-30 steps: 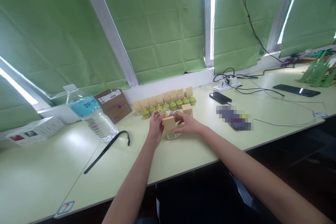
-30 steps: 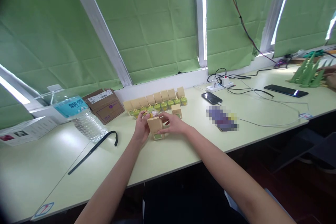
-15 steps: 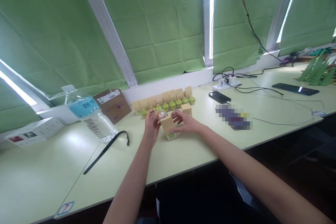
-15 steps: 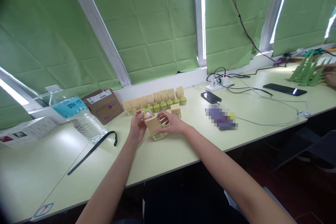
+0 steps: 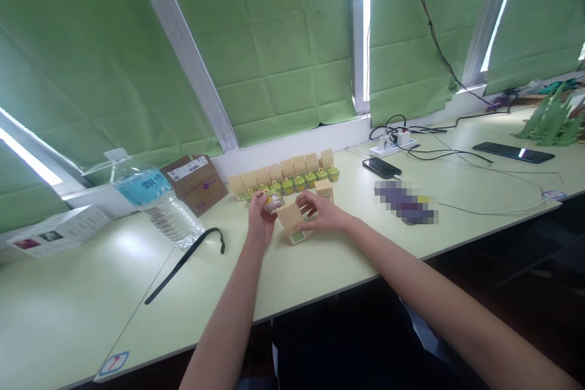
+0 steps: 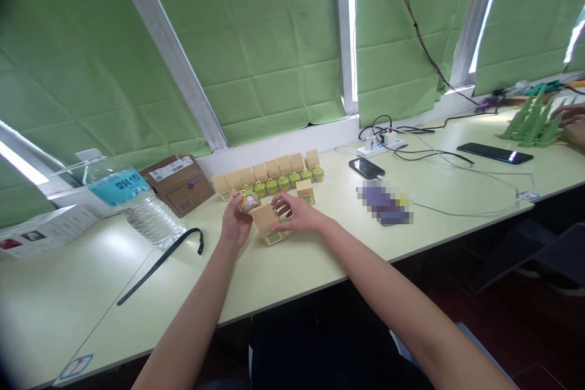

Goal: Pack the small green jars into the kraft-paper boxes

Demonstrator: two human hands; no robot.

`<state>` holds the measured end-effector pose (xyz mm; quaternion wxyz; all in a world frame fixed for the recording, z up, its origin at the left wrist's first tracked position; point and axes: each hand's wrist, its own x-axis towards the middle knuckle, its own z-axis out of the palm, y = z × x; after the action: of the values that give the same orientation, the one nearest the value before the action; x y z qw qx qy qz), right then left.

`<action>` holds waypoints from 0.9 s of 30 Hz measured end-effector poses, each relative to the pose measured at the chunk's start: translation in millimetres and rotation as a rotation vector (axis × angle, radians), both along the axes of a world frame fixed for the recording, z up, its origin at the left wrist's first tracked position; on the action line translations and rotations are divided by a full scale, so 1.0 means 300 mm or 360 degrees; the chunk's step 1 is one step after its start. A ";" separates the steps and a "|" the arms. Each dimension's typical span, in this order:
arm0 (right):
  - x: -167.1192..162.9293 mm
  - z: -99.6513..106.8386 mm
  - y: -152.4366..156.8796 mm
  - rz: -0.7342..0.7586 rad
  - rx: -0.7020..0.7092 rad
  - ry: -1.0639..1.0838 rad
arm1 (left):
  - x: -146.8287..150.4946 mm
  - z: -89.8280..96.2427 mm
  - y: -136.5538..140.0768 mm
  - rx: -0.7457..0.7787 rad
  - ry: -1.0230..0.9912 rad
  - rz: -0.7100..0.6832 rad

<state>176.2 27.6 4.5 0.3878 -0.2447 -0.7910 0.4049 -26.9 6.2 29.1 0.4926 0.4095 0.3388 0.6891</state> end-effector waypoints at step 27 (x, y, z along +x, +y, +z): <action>0.011 0.011 -0.009 0.0003 0.0003 -0.0017 | 0.020 -0.023 -0.003 0.0077 0.0217 -0.0178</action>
<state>179.4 24.8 7.9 0.3833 -0.2459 -0.7937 0.4032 -21.0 5.3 22.1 0.4961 0.4855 0.3313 0.6391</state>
